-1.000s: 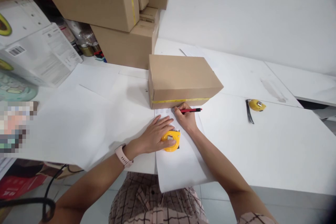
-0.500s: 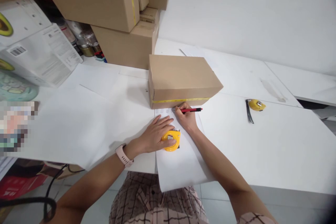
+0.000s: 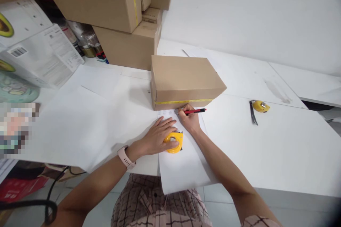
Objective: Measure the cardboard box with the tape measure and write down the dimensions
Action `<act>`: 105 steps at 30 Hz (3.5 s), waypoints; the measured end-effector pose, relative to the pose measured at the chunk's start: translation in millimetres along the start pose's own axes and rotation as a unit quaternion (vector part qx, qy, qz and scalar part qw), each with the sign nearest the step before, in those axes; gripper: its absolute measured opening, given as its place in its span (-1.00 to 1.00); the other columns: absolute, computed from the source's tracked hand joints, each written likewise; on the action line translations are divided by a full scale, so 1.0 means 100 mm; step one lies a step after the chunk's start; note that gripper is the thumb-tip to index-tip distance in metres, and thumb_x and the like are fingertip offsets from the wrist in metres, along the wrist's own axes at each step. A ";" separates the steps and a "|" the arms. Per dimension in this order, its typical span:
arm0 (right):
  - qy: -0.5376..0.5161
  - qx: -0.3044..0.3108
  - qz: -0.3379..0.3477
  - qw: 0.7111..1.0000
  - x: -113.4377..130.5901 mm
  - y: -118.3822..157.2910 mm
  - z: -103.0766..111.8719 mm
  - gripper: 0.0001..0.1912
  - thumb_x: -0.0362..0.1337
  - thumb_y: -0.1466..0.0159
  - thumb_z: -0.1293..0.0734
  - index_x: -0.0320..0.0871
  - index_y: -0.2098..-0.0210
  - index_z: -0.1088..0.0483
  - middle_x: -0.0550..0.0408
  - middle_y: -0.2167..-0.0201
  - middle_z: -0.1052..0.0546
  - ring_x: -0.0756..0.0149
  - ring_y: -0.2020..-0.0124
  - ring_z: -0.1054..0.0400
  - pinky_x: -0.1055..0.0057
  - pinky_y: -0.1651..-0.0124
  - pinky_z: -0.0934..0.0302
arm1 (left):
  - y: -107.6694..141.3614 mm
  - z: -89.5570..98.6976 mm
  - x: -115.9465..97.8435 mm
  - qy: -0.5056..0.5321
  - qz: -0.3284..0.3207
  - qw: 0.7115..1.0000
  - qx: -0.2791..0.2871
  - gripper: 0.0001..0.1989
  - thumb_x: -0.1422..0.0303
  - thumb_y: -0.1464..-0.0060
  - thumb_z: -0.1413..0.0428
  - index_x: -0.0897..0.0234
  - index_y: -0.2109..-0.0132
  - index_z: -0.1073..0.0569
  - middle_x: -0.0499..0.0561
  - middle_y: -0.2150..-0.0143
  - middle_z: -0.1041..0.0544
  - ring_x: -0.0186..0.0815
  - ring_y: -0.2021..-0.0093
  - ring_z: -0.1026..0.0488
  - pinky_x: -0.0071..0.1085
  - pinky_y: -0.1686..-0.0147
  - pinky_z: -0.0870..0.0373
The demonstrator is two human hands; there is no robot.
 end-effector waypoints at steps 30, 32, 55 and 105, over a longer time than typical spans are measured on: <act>-0.001 -0.019 -0.010 1.000 0.01 -0.01 0.04 -0.70 -0.13 -0.10 -0.35 -0.05 0.58 -0.14 0.22 0.59 -0.26 0.38 0.50 -0.09 0.37 0.40 -0.08 | 0.00 0.02 -0.01 0.004 0.009 1.000 0.011 -0.45 -0.08 -0.33 0.09 0.19 -0.20 -0.43 0.15 -0.44 -0.24 -0.08 -0.50 -0.01 0.05 -0.47 0.22; 0.001 -0.017 -0.008 1.000 0.01 -0.01 0.03 -0.70 -0.13 -0.10 -0.35 -0.05 0.58 -0.14 0.23 0.60 -0.25 0.38 0.50 -0.10 0.37 0.40 -0.08 | 0.00 0.02 -0.02 0.000 0.010 1.000 0.014 -0.44 -0.08 -0.34 0.09 0.20 -0.21 -0.42 0.16 -0.44 -0.24 -0.09 -0.51 0.00 0.04 -0.48 0.23; 0.006 -0.012 0.001 1.000 0.01 -0.02 0.03 -0.71 -0.13 -0.12 -0.32 -0.06 0.58 -0.14 0.24 0.59 -0.25 0.39 0.49 -0.09 0.38 0.38 -0.06 | 0.00 -0.01 0.01 0.001 0.008 1.000 0.004 -0.47 -0.05 -0.32 0.03 0.19 -0.21 -0.43 0.15 -0.44 -0.25 -0.07 -0.50 -0.02 0.03 -0.47 0.23; -0.087 0.203 -0.058 0.974 0.93 0.79 0.58 -0.55 0.16 -0.27 -0.35 -0.12 0.30 -0.48 0.09 0.35 -0.52 0.29 0.28 -0.37 0.33 0.17 -0.27 | 0.05 0.45 -0.52 0.326 0.008 0.945 0.008 -0.35 0.11 0.00 -0.31 0.13 -0.20 -0.32 0.08 -0.04 -0.44 -0.17 0.06 -0.45 -0.27 0.12 -0.41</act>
Point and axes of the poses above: each hand's wrist, its own y-axis away from the middle knuckle, its own z-axis out of the back of the hand, x = y × z, the point moved 7 cm from there along -y, towards the middle knuckle
